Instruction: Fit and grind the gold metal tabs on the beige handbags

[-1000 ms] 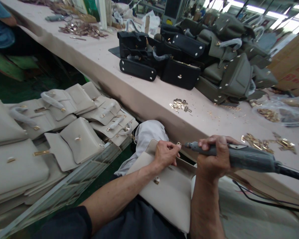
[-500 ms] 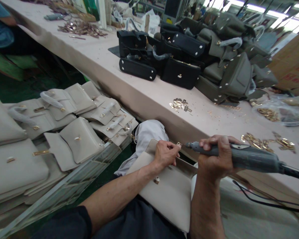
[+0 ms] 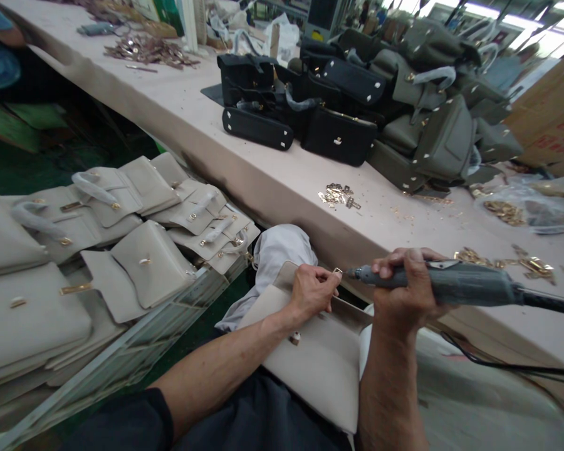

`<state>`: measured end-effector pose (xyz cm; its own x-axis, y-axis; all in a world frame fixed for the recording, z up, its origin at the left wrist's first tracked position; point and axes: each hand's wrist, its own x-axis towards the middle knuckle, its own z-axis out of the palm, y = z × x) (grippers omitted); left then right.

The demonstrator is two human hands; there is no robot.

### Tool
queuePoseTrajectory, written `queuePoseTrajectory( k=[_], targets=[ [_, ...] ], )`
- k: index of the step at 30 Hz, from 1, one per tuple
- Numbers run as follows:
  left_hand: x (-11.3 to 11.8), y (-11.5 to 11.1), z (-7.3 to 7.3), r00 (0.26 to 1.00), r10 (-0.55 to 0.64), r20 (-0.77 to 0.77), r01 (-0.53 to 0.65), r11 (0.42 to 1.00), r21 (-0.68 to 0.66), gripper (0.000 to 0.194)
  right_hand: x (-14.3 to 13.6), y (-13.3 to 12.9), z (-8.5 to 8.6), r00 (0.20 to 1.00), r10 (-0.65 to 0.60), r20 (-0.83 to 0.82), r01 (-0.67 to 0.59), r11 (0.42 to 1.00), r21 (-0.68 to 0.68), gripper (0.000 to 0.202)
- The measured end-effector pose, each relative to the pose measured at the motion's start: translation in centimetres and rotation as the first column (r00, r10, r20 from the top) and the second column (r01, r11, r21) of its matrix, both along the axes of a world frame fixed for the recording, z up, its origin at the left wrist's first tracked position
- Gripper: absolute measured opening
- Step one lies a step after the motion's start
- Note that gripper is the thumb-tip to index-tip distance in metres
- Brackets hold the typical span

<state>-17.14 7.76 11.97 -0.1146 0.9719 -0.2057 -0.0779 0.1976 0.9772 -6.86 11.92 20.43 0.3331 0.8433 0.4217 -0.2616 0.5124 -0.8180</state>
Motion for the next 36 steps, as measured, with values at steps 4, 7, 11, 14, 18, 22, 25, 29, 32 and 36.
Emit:
queuePoseTrajectory(
  k=[4,7,11,14,18,22,25,29,32,36],
  targets=[
    [0.0,0.0,-0.2,1.000,0.001,0.017,-0.001,1.000,0.005,0.041,0.0,-0.1,-0.2,0.999,0.024,0.025,-0.024,1.000,0.016,0.018],
    [0.0,0.1,-0.6,1.000,-0.011,0.029,0.010,1.000,0.025,0.042,-0.2,-0.7,-0.5,0.996,0.026,0.085,-0.029,0.999,0.035,0.021],
    [0.0,0.1,-0.7,0.999,-0.029,0.037,0.027,0.998,0.053,0.040,-0.5,-1.7,-0.5,0.987,0.008,0.160,-0.022,0.996,0.083,0.020],
    [-0.1,0.0,-0.8,0.998,-0.041,0.058,0.037,0.998,0.057,0.036,-0.7,-2.0,-0.5,0.984,0.031,0.178,-0.047,0.995,0.092,0.017],
    [-0.4,-0.2,-1.1,0.990,-0.095,0.108,0.088,0.994,0.070,0.030,-0.9,-1.7,-0.5,0.987,0.004,0.159,-0.019,0.995,0.094,0.018],
    [-0.7,-0.5,-1.4,0.974,-0.146,0.172,0.127,0.985,0.120,0.027,-0.7,-1.2,-0.4,0.990,0.069,0.120,-0.076,0.996,0.055,0.020],
    [-0.9,-0.7,-1.5,0.969,-0.156,0.190,0.133,0.982,0.132,0.028,-0.4,-0.8,-0.4,0.986,0.125,0.114,-0.130,0.991,0.036,0.023],
    [-1.0,-0.8,-1.5,0.968,-0.166,0.189,0.140,0.980,0.141,0.030,-0.2,-0.9,-0.8,0.971,0.180,0.157,-0.190,0.981,0.045,0.020],
    [-0.9,-0.8,-1.7,0.971,-0.161,0.175,0.137,0.980,0.145,0.033,0.0,-1.2,-1.1,0.953,0.241,0.183,-0.251,0.967,0.034,0.018],
    [-1.0,-0.6,-2.1,0.978,-0.157,0.135,0.138,0.981,0.138,0.038,0.1,-1.5,-1.5,0.935,0.284,0.212,-0.293,0.956,0.013,0.015]
  ],
)
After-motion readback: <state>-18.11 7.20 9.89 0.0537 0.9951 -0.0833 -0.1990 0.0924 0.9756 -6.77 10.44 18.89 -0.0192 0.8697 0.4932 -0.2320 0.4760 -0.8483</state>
